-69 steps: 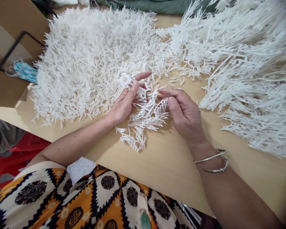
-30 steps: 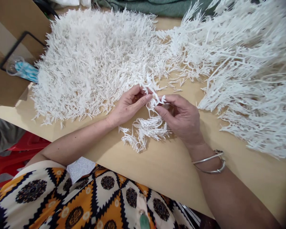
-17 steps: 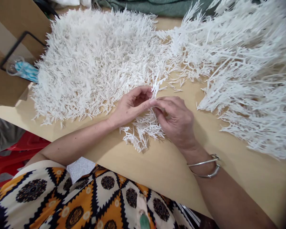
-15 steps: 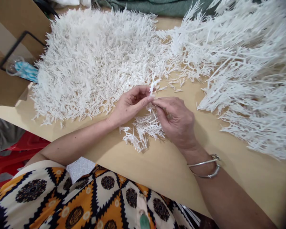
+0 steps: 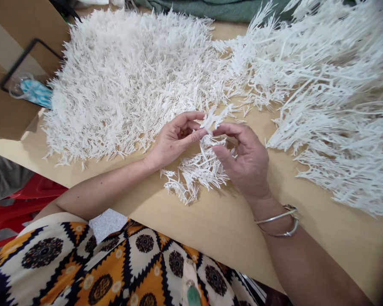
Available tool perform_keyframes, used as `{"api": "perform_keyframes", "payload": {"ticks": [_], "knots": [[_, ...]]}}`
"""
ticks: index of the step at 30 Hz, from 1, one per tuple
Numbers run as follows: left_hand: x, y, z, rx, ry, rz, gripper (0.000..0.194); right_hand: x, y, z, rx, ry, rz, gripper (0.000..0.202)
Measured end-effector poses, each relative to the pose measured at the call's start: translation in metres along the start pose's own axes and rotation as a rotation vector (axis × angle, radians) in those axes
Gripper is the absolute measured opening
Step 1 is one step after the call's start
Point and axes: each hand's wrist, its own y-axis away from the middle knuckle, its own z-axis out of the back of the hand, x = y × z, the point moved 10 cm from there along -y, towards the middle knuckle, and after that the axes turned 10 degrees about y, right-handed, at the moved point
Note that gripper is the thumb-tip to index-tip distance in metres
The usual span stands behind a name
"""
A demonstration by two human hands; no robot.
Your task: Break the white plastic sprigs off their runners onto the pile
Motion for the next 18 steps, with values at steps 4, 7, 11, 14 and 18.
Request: {"api": "perform_keyframes", "payload": {"ticks": [4,7,11,14,18], "knots": [[0.001,-0.001,0.001,-0.006,0.003,0.028,0.035,-0.002,0.001,-0.005,0.027,-0.003,0.0,0.045],[0.001,-0.001,0.0,0.015,0.034,0.036,0.034,-0.004,0.001,-0.013,0.117,-0.131,-0.033,0.04],[-0.001,-0.001,0.0,0.004,0.037,0.019,0.032,0.003,-0.003,0.001,-0.021,-0.041,0.034,0.03],[0.0,0.0,-0.003,0.026,0.024,0.044,0.032,0.018,-0.002,0.001,-0.036,0.141,0.171,0.023],[0.0,0.002,-0.009,0.071,0.02,0.054,0.031,0.021,-0.001,-0.001,-0.031,0.244,0.19,0.013]]}}
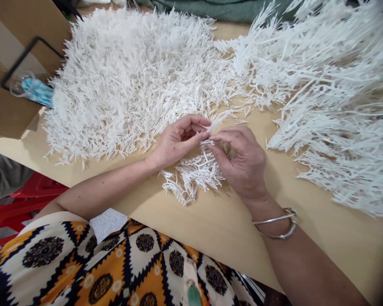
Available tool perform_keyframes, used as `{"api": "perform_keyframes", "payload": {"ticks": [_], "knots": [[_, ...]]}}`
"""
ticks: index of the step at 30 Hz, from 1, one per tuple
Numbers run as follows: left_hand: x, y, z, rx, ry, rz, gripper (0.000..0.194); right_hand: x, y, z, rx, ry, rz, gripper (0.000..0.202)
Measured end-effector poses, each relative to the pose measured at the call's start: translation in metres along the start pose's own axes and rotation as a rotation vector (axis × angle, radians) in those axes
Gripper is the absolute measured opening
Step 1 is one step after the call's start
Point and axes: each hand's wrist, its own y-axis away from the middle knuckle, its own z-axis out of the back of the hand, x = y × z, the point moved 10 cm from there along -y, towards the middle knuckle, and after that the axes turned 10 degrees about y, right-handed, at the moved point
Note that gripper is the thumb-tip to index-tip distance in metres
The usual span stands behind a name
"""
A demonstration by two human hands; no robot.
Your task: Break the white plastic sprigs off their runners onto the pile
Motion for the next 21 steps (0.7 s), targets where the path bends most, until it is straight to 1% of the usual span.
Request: {"api": "perform_keyframes", "payload": {"ticks": [2,5,8,10,13,16,18,21], "knots": [[-0.002,0.0,-0.001,-0.004,-0.032,-0.018,0.031,-0.002,0.001,0.002,-0.02,-0.018,-0.027,0.009],[-0.005,0.001,-0.004,-0.004,-0.08,-0.033,0.031,-0.012,0.001,0.006,-0.075,-0.144,-0.115,0.005],[-0.004,0.003,-0.009,0.01,-0.077,0.015,0.037,-0.025,0.002,0.01,-0.129,-0.23,-0.223,0.004],[-0.004,0.003,-0.009,0.004,-0.069,0.041,0.039,-0.028,0.002,0.008,-0.125,-0.268,-0.249,0.005],[-0.006,0.003,-0.007,-0.019,-0.081,0.059,0.036,-0.025,0.001,0.005,-0.105,-0.303,-0.22,0.01],[-0.003,0.003,-0.008,-0.011,-0.071,0.09,0.042,-0.022,0.003,0.005,-0.12,-0.295,-0.197,0.013],[-0.001,0.002,-0.01,0.015,-0.045,0.096,0.046,-0.02,0.004,0.004,-0.116,-0.291,-0.187,0.011],[0.0,0.0,-0.01,0.043,-0.015,0.066,0.049,-0.017,0.003,0.007,-0.118,-0.254,-0.152,0.006]]}}
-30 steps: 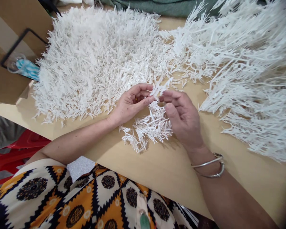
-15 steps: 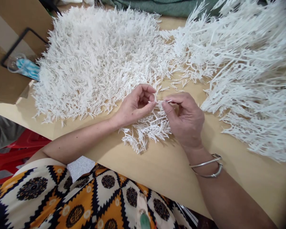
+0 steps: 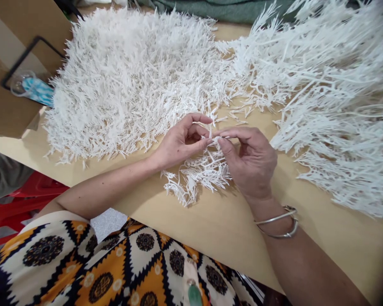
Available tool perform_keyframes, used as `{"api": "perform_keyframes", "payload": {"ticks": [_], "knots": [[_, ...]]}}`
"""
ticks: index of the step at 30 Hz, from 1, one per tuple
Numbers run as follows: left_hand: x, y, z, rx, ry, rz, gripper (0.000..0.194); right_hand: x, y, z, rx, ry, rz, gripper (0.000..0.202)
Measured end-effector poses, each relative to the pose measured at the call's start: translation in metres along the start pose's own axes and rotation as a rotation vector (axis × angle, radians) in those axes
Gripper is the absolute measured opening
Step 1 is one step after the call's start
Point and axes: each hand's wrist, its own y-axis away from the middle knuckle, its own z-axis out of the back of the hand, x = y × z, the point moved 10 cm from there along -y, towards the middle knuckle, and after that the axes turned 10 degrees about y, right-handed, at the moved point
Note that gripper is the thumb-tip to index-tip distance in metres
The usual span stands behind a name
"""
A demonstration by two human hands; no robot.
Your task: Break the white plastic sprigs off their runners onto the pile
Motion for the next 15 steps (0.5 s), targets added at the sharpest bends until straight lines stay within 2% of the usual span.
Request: {"api": "perform_keyframes", "payload": {"ticks": [3,6,11,13,15], "knots": [[0.001,-0.001,-0.001,0.046,0.025,-0.01,0.048,0.0,-0.001,0.005,-0.039,0.055,0.016,0.003],[0.001,-0.002,-0.005,0.11,0.037,-0.002,0.042,-0.011,0.001,0.003,-0.04,0.015,-0.069,0.005],[-0.005,-0.003,-0.005,0.105,0.036,-0.036,0.036,-0.031,0.002,-0.001,-0.063,-0.064,-0.177,0.012],[-0.007,-0.002,-0.005,0.099,0.033,-0.051,0.036,-0.047,-0.001,0.008,-0.123,-0.116,-0.207,0.013],[-0.009,0.0,-0.005,0.109,0.023,-0.073,0.035,-0.067,-0.004,0.027,-0.251,-0.217,-0.223,0.017]]}}
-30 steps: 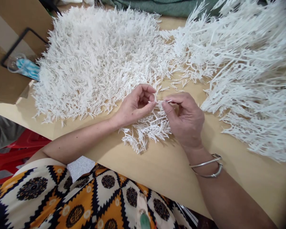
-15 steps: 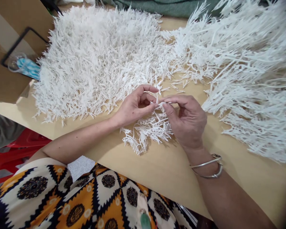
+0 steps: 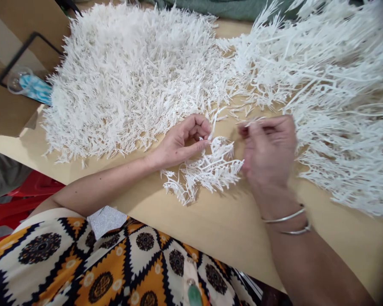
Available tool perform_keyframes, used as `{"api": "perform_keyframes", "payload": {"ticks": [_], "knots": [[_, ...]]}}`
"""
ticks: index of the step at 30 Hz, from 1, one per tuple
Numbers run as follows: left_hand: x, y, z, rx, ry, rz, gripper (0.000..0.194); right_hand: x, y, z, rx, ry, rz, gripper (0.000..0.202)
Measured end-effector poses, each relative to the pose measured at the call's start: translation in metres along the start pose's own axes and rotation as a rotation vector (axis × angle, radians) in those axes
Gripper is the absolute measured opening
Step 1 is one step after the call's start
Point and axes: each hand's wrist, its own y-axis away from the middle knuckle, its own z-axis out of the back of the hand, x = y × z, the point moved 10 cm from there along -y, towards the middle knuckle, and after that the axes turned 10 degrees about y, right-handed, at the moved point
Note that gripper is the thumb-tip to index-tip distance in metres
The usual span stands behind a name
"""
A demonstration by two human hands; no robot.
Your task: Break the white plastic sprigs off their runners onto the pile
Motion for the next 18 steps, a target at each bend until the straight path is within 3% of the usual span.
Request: {"api": "perform_keyframes", "payload": {"ticks": [3,5,9,14,18], "knots": [[-0.001,0.002,0.0,0.004,-0.02,-0.031,0.034,-0.014,-0.011,0.019,-0.084,-0.016,-0.017,0.02],[0.0,0.003,0.002,-0.014,-0.033,-0.041,0.034,-0.005,-0.01,0.018,-0.065,0.104,0.025,0.014],[0.001,0.002,0.005,-0.064,-0.056,-0.04,0.033,0.036,0.003,0.0,0.029,0.309,0.146,0.02],[0.0,0.003,0.006,-0.094,-0.062,-0.047,0.033,0.06,0.023,-0.039,0.349,0.428,0.257,0.032],[0.003,0.003,0.009,-0.139,-0.098,-0.031,0.033,0.055,0.027,-0.04,0.314,0.488,0.256,0.012]]}}
